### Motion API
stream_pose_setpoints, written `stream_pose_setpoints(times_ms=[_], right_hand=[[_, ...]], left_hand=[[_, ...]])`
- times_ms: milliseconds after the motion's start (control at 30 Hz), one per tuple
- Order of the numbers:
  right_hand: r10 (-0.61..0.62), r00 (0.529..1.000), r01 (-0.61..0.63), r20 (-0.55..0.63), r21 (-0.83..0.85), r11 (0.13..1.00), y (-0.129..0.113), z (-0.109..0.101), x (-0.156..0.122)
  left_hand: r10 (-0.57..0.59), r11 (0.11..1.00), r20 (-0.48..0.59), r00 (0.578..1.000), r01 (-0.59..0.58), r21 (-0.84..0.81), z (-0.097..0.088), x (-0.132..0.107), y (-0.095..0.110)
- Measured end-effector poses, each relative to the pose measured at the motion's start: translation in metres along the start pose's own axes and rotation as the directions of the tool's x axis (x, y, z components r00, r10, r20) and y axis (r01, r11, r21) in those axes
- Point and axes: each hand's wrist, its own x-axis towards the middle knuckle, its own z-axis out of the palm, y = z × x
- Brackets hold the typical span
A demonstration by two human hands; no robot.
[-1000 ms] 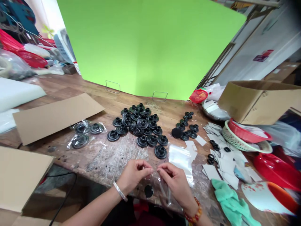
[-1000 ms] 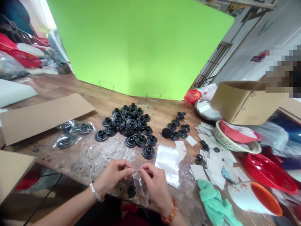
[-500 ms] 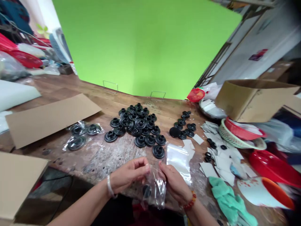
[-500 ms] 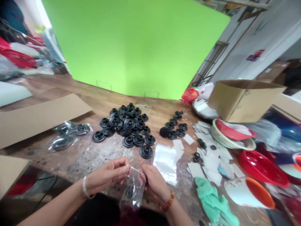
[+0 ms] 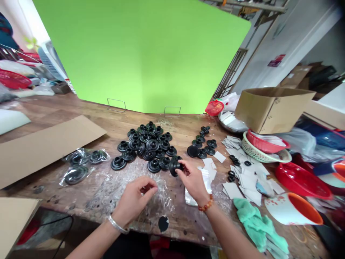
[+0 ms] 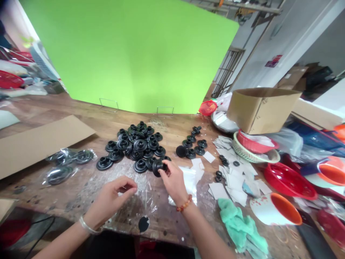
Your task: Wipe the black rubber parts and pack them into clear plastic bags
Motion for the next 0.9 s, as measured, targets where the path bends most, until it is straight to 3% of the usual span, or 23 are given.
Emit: stream_pose_setpoints(times_ms=[67, 133, 233, 367, 433, 500, 567, 667, 767, 900], right_hand=[[0.102, 0.994, -0.095, -0.038, 0.163, 0.982, -0.021, -0.005, 0.0], [0.142, 0.99, -0.14, 0.011, 0.254, 0.957, -0.038, -0.006, -0.003], [0.152, 0.983, -0.172, 0.106, 0.215, 0.961, -0.045, -0.005, -0.01], [0.152, 0.964, -0.194, 0.216, 0.19, 0.962, -0.033, -0.004, -0.016], [0.133, 0.951, -0.198, 0.28, 0.217, 0.956, -0.027, -0.005, -0.017], [0.145, 0.931, -0.24, 0.334, 0.266, 0.934, -0.023, -0.006, -0.019], [0.175, 0.916, -0.299, 0.36, 0.325, 0.897, -0.02, -0.007, -0.021], [0.167, 0.917, -0.296, 0.363, 0.336, 0.894, -0.02, -0.007, -0.026], [0.141, 0.921, -0.254, 0.363, 0.286, 0.924, -0.019, -0.003, -0.03], [0.143, 0.94, -0.244, 0.309, 0.318, 0.916, -0.016, 0.001, -0.03]], left_hand=[[0.097, 0.993, 0.028, 0.995, -0.099, 0.063, 0.006, -0.002, 0.007], [0.167, 0.983, 0.042, 0.985, -0.169, 0.077, 0.013, -0.002, 0.011], [0.202, 0.978, -0.033, 0.979, -0.2, 0.057, 0.023, 0.001, 0.011], [0.078, 0.992, -0.163, 0.984, -0.092, -0.081, 0.03, 0.007, 0.004], [-0.04, 0.966, -0.102, 0.994, 0.012, -0.258, 0.033, 0.01, 0.001], [-0.129, 0.858, 0.071, 0.989, 0.147, -0.492, 0.036, 0.011, -0.001], [-0.178, 0.692, 0.222, 0.959, 0.282, -0.665, 0.038, 0.01, -0.004], [-0.245, 0.535, 0.257, 0.935, 0.352, -0.769, 0.042, 0.01, -0.006], [-0.281, 0.519, 0.21, 0.936, 0.333, -0.787, 0.045, 0.01, -0.008], [-0.258, 0.63, 0.165, 0.952, 0.296, -0.718, 0.042, 0.014, -0.013]])
